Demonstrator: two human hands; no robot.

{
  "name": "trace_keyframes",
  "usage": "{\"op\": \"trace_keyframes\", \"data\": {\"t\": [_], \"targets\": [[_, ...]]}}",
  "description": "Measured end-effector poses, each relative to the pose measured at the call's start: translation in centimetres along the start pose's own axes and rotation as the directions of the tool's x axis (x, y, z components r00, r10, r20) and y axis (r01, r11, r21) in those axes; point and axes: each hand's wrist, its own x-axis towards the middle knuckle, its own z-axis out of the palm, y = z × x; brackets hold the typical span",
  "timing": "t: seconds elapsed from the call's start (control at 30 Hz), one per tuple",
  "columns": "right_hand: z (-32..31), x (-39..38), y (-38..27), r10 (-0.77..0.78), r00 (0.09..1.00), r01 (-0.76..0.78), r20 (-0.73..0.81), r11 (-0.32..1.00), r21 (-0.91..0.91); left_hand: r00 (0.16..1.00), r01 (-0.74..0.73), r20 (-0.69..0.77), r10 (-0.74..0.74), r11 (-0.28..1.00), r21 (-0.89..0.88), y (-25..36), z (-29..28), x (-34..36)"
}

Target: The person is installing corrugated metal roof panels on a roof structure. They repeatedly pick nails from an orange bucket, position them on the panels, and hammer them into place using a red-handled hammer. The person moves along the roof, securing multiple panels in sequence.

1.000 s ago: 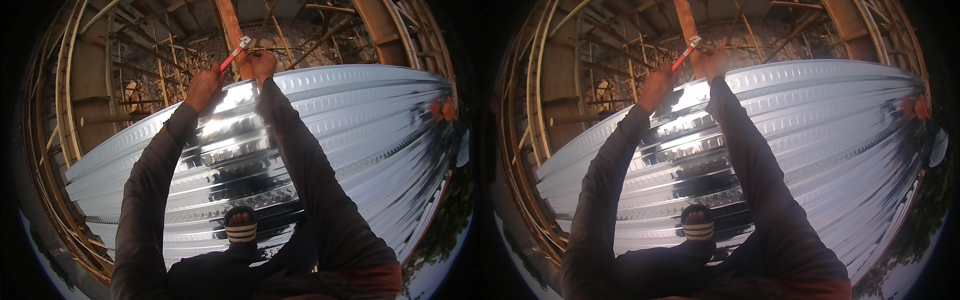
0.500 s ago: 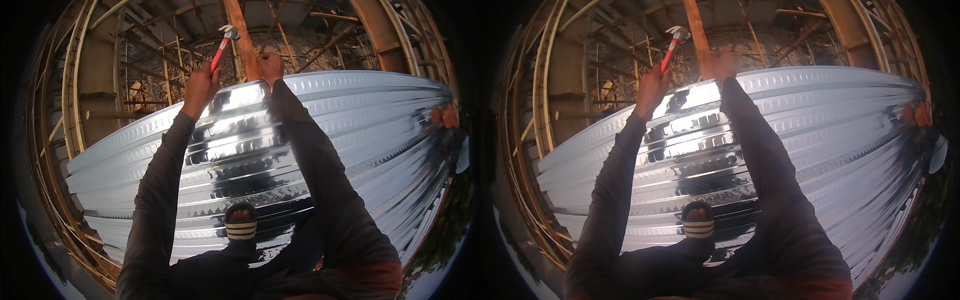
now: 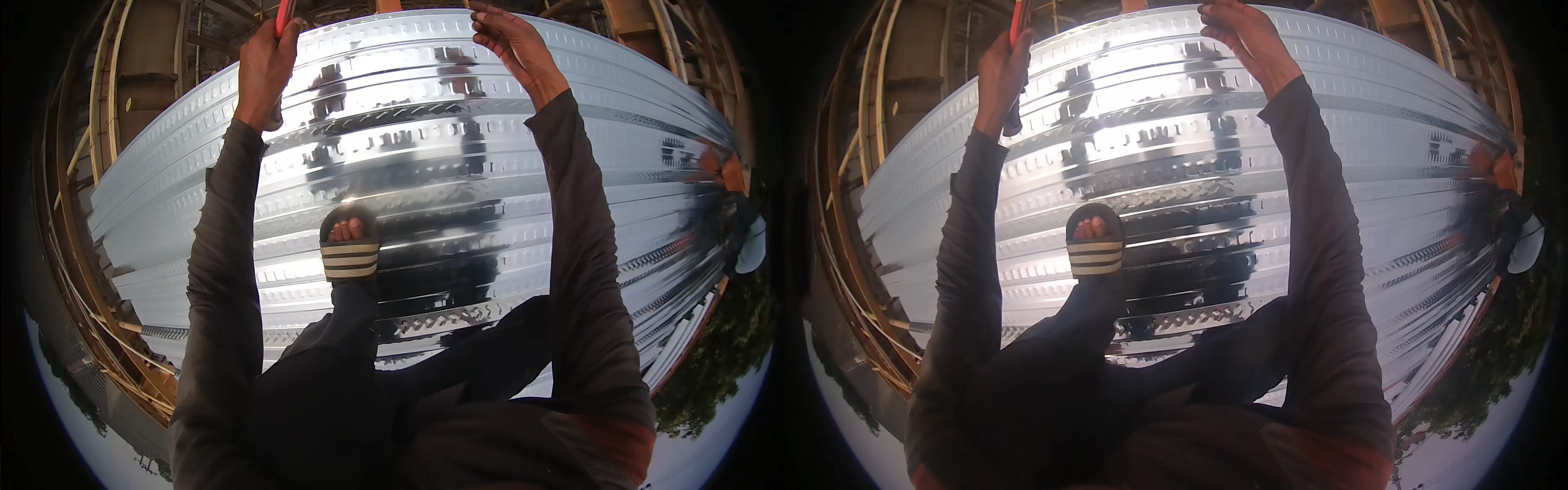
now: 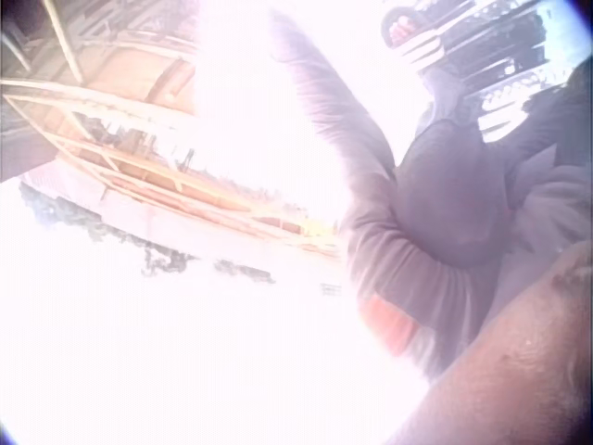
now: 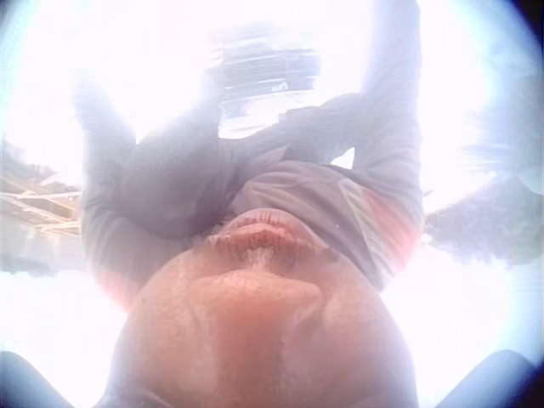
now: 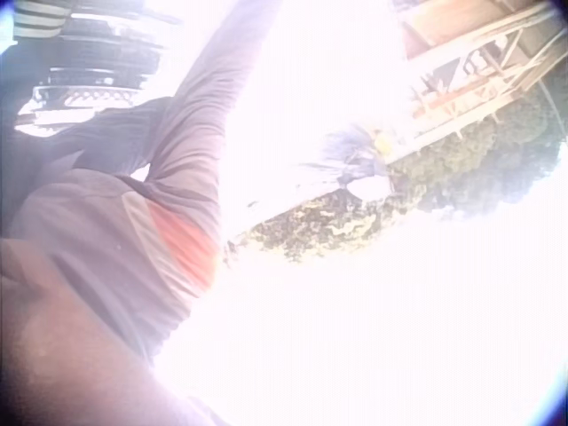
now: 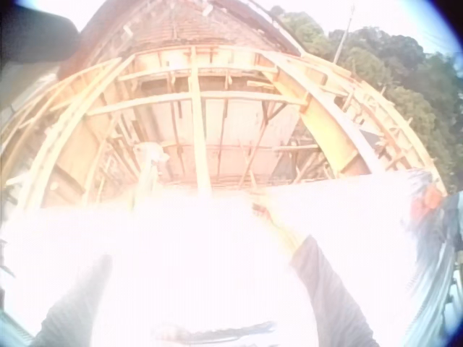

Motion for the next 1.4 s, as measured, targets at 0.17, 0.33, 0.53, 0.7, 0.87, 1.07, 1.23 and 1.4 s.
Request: {"op": "trace_keyframes", "data": {"t": [0.17,0.33,0.53,0.7,0.87,1.07,1.23,1.4], "targets": [[-4.4,-8.9,-2.3,-0.055,0.998,0.050,-0.042,0.992,-0.120,0.998,-0.064,0.024,0.063,0.996,0.057,4.3,2.0,-7.4],[-11.9,-20.6,-4.2,-0.094,0.986,0.068,-0.140,0.981,-0.181,0.985,-0.157,0.092,0.145,0.978,0.141,8.7,4.0,-16.1],[-23.9,-35.9,-7.9,-0.159,0.945,0.107,-0.286,0.976,-0.189,0.951,-0.295,0.175,0.253,0.911,0.289,14.3,3.3,-24.2],[-33.9,-42.4,-12.8,-0.184,0.821,0.153,-0.541,0.983,-0.102,0.879,-0.453,0.366,0.306,0.776,0.438,18.4,-1.0,-27.1],[-44.5,-53.2,-22.0,-0.372,0.779,0.218,-0.505,0.916,-0.338,0.693,-0.682,0.625,0.360,0.608,0.406,19.8,0.1,-25.7],[-39.4,-63.5,-12.6,-0.267,0.703,0.117,-0.659,0.958,-0.263,0.549,-0.750,0.824,0.138,0.517,0.414,19.7,-0.5,-30.0],[-39.7,-70.1,-5.8,-0.114,0.610,-0.017,-0.784,0.987,-0.157,0.667,-0.654,0.716,0.207,0.622,0.430,17.9,1.0,-34.7],[-34.2,-63.1,-4.8,-0.037,0.634,-0.134,-0.773,0.979,-0.156,0.853,-0.505,0.465,0.238,0.605,0.616,14.0,1.2,-29.8]]}}
